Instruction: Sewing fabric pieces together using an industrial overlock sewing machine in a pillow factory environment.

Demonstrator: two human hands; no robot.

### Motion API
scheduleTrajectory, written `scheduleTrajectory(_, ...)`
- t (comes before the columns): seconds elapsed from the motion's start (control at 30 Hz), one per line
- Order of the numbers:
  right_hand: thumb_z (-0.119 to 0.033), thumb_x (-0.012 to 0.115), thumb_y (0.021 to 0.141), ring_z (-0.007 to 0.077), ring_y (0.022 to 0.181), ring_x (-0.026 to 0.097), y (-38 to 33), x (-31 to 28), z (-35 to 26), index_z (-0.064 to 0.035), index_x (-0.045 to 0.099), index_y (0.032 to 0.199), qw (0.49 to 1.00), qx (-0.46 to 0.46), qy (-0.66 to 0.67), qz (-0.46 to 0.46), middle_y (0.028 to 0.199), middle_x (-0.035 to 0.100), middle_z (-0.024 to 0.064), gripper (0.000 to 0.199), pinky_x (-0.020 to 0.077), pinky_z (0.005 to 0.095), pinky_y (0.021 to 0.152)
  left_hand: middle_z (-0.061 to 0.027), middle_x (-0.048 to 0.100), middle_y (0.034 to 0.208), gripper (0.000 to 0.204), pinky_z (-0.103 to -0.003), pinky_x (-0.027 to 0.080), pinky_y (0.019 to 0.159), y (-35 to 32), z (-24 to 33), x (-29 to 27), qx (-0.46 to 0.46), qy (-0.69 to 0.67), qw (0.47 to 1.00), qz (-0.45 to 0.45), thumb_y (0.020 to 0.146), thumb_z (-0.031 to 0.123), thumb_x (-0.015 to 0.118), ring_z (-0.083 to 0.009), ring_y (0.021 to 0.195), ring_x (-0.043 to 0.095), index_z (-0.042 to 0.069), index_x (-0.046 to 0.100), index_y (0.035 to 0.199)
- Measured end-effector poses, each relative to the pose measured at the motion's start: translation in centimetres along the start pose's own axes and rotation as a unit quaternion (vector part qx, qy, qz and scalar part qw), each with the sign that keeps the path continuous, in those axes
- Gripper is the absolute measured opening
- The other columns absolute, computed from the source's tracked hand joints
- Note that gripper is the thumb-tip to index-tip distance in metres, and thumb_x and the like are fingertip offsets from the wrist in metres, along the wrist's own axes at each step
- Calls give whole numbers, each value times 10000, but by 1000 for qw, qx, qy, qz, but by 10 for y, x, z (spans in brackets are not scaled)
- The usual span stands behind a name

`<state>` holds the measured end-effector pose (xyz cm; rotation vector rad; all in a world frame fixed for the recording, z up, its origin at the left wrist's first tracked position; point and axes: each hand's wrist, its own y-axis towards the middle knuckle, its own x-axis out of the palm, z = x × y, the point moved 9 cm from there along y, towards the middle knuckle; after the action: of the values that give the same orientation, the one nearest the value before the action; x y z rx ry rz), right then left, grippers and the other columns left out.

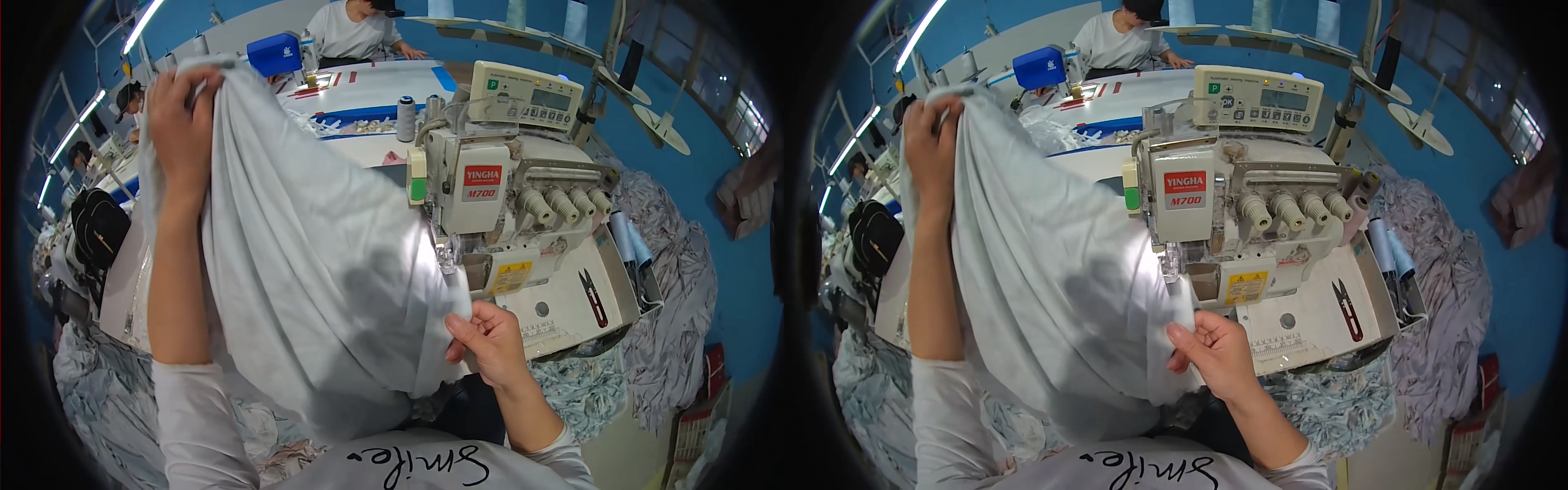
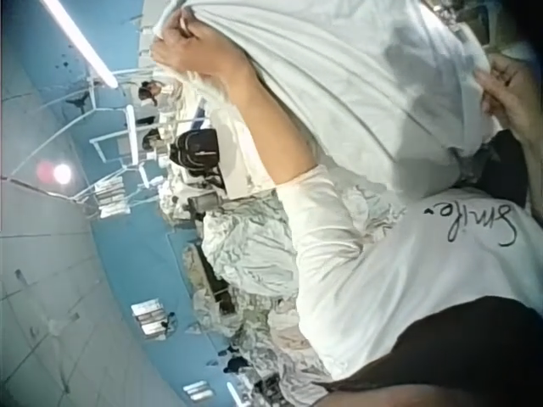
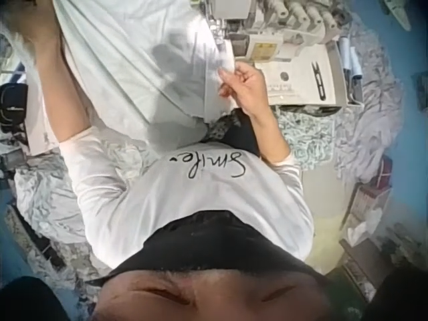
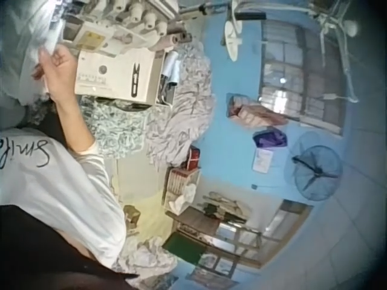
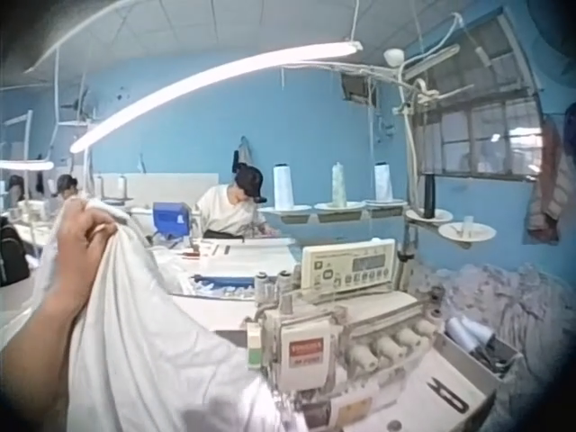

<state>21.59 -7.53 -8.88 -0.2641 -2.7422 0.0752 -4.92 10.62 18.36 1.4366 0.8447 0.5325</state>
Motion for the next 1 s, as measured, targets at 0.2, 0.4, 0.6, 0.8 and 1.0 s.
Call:
scheduleTrajectory(0.2,-127,648,872,99,495,590,-1,0,-1,8,610,867,1000,-5,0,-5,644,605,27,141,485,223,462,-104,561,822,148,-360,432,731,-12,-37,25,-21,85,985,-146,792,170,683,-257,827,542,66,668,897)
scheduleTrajectory(0.4,-130,651,870,101,495,593,2,-1,1,-6,606,838,999,6,-35,-4,613,597,26,136,485,223,463,-120,525,913,311,-435,382,909,-258,62,-10,-197,-177,778,-570,632,166,799,-328,923,496,48,629,864)
scheduleTrajectory(0.6,-113,644,871,101,499,595,3,-3,-2,-9,602,825,1000,-8,-8,3,615,597,30,121,479,222,462,-121,542,805,62,-392,395,719,-147,-3,-25,-113,66,977,-171,760,21,626,-316,798,505,35,567,749)
scheduleTrajectory(0.8,-117,635,877,98,496,588,0,5,-3,-3,603,836,999,-15,-29,-16,610,602,40,126,467,216,460,-88,619,881,130,-328,443,748,-21,-67,-10,-72,18,996,-49,874,140,585,-247,844,577,45,672,865)
scheduleTrajectory(1.0,-118,626,885,99,500,587,1,-10,-3,5,604,851,999,-19,-17,25,621,610,45,130,466,214,469,-184,430,1358,1132,-395,318,1055,-166,42,8,-168,-172,790,-564,482,406,883,-335,1257,406,37,326,1396)
